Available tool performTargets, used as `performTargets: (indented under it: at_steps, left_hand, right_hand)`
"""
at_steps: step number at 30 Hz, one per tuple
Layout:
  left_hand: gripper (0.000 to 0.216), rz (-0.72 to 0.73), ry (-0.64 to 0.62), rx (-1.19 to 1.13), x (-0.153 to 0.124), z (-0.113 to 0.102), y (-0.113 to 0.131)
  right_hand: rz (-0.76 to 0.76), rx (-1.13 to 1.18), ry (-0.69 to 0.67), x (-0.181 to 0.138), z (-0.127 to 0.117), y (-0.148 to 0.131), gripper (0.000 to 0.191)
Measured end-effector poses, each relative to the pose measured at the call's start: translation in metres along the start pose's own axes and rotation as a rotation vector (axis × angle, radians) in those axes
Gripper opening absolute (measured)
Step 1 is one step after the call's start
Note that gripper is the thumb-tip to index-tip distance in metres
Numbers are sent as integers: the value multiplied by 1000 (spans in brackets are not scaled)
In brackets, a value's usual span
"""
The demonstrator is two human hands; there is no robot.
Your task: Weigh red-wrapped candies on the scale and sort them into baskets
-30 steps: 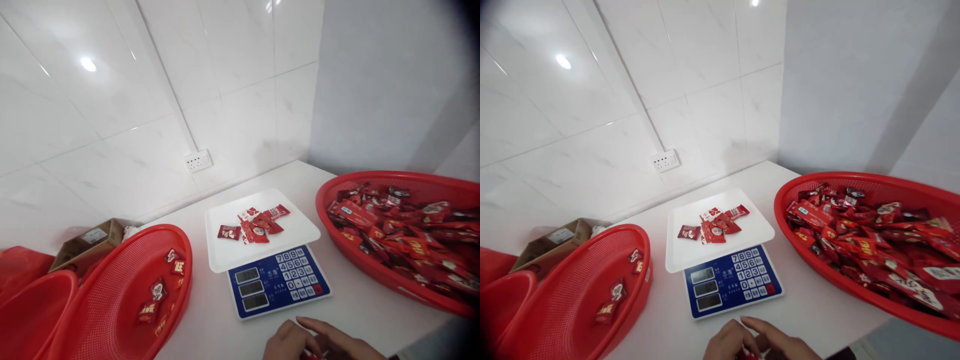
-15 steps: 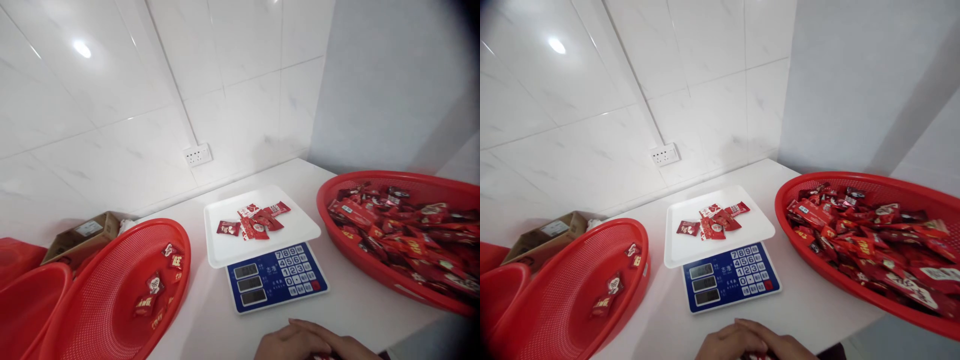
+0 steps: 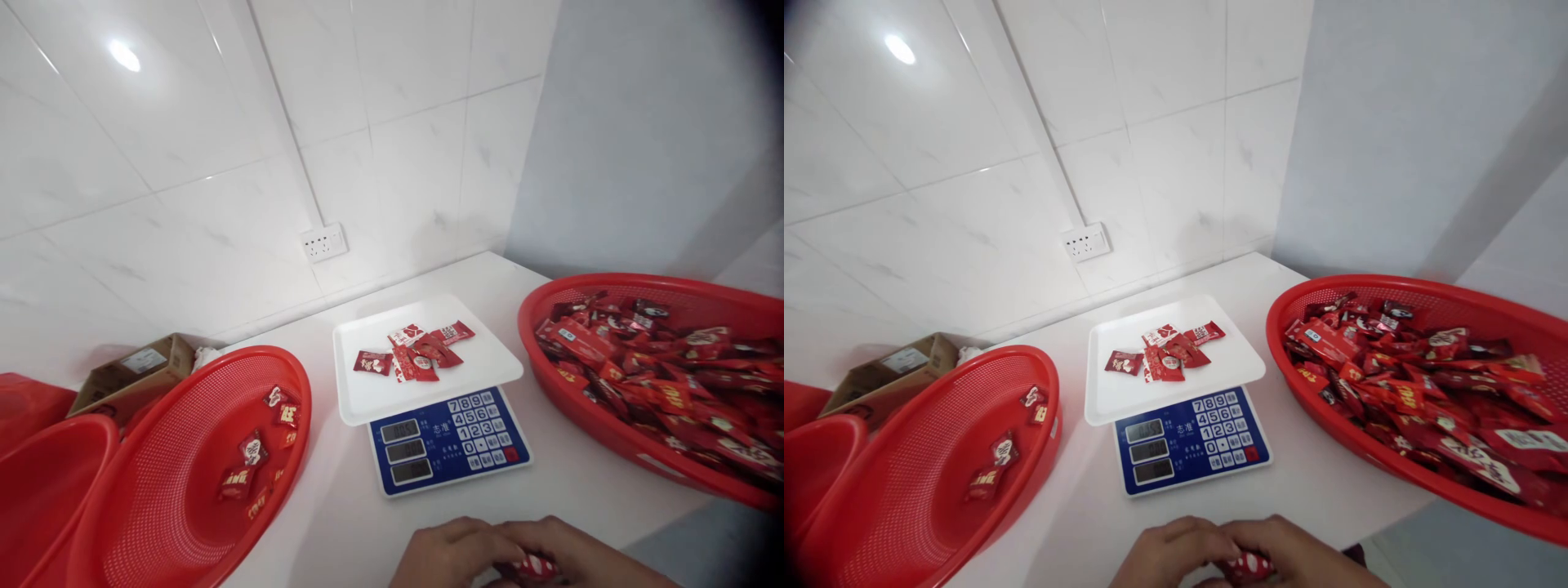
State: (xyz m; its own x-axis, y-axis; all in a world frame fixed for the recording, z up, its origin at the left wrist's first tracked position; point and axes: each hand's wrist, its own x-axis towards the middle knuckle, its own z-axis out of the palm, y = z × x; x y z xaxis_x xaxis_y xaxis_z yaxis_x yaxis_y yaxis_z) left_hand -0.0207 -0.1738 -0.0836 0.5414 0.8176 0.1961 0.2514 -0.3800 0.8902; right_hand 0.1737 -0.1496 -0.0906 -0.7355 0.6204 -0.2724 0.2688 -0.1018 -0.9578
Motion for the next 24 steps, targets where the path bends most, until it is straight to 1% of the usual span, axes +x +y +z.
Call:
performTargets:
  at_steps: [4,6,7,10,13,15,16,19,21,24]
  left_hand:
    - [32,62,26,99,-2,-9,-1]
    - [30,90,38,194,-4,-19,3]
    - [28,80,55,252,-5,-25,6]
    - [21,-24,151,421,-15,-54,17]
    - [19,-168,330,601,-29,-89,24]
    - [21,-288,452,721,-37,-110,26]
    - [23,-345,492,764,-41,-118,26]
    - [30,-464,532,787,-49,-134,27]
    - [32,-501,544,755,-52,-138,27]
    - [35,-537,598,764,-57,-143,26]
  right_hand:
    - [56,125,-84,2,-12,10,39]
    - [40,232,-142,3,-16,14,45]
    - [21,284,-164,4,-17,16,48]
    - [-63,423,-188,7,-18,23,48]
    - [-140,517,-132,9,-17,30,45]
    - [-162,518,-103,10,-16,34,43]
    - [-167,510,-102,11,-16,35,42]
    - [-163,505,-126,11,-16,38,41]
    - [-166,514,-126,11,-17,38,40]
    - [-171,505,-124,11,-18,38,39]
